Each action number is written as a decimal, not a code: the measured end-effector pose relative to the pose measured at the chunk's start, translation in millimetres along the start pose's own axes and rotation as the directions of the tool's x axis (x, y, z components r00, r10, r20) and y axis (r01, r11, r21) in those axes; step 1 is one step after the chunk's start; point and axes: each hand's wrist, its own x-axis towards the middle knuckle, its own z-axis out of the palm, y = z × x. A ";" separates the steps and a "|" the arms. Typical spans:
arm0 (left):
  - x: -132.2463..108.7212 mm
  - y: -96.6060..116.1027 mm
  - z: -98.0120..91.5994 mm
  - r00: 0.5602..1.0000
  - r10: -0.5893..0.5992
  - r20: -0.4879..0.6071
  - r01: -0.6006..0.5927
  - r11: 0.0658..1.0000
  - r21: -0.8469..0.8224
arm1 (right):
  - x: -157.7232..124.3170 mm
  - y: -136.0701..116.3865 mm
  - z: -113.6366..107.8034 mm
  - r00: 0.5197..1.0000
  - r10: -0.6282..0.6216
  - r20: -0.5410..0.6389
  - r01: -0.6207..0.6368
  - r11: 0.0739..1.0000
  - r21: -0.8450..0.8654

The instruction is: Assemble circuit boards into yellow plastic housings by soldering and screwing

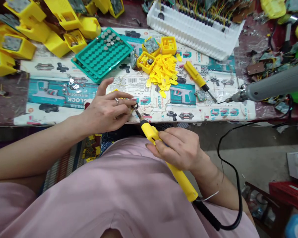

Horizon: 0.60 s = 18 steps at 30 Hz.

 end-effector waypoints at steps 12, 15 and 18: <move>5.3 5.5 -5.9 0.993 -0.091 0.077 0.093 0.995 -0.028 | 10.7 10.4 9.8 0.981 -0.122 -0.152 0.123 0.992 0.000; 4.2 4.6 -7.6 0.994 -0.071 0.085 0.075 0.996 -0.046 | 15.3 10.8 9.3 0.981 -0.132 -0.139 0.134 0.991 0.001; 2.1 2.7 -8.5 0.994 -0.037 0.099 0.043 0.997 -0.059 | 14.2 12.0 10.2 0.980 -0.145 -0.139 0.148 0.989 0.006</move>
